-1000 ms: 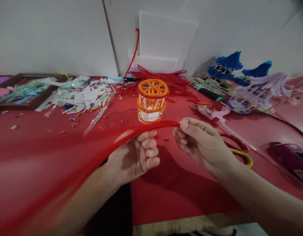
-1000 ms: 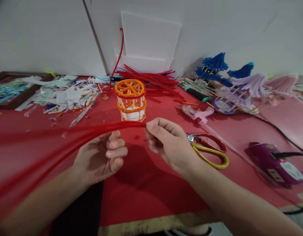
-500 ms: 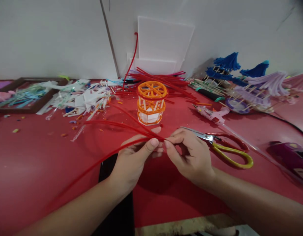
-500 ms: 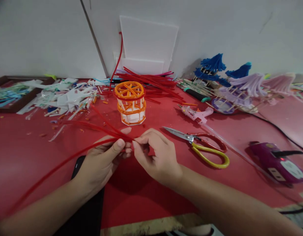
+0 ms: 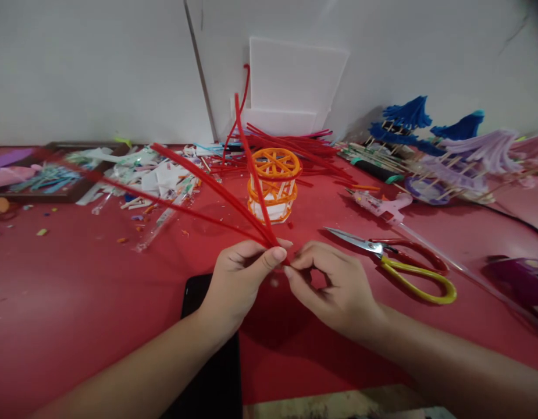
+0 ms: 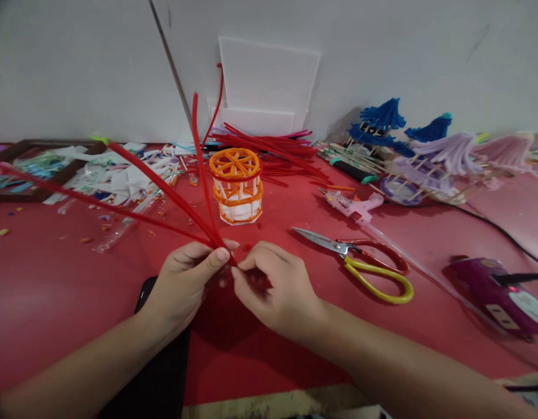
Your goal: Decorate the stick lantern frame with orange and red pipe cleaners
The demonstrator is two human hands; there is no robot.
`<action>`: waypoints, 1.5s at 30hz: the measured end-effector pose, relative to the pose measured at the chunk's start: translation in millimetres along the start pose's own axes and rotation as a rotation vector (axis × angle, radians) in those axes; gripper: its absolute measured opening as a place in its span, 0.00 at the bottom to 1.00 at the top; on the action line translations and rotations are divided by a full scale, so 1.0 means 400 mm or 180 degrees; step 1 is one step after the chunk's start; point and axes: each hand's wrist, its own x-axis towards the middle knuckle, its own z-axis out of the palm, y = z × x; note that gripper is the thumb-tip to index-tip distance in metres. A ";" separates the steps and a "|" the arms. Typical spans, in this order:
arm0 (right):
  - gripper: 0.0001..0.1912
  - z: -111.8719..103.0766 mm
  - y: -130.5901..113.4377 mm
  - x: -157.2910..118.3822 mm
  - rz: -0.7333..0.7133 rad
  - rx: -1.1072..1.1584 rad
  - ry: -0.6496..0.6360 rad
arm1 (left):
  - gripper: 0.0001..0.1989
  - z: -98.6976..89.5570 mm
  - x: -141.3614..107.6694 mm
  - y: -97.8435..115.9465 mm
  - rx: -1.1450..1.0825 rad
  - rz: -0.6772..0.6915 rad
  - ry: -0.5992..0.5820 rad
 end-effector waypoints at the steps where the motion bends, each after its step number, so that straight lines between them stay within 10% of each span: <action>1: 0.07 0.001 -0.002 -0.001 0.0132 0.0049 -0.0023 | 0.08 0.000 0.001 0.002 0.0064 0.0053 0.0056; 10: 0.07 0.013 -0.010 -0.010 0.0145 0.0040 0.0120 | 0.09 0.018 -0.015 0.025 0.0553 0.0582 0.0607; 18: 0.08 0.019 -0.010 -0.008 0.0115 -0.0038 0.0203 | 0.10 -0.001 -0.011 0.006 0.1007 0.1297 0.0118; 25: 0.08 0.019 0.003 -0.004 0.0175 -0.0234 0.0057 | 0.08 -0.011 0.016 -0.001 0.0581 0.0484 -0.0140; 35: 0.10 0.011 0.017 -0.009 -0.1024 -0.1613 0.0076 | 0.06 -0.008 0.004 -0.005 0.1319 0.1074 -0.0025; 45: 0.07 -0.045 0.041 0.029 -0.0603 -0.0521 -0.0258 | 0.03 0.002 -0.021 0.007 0.1014 0.1237 0.0186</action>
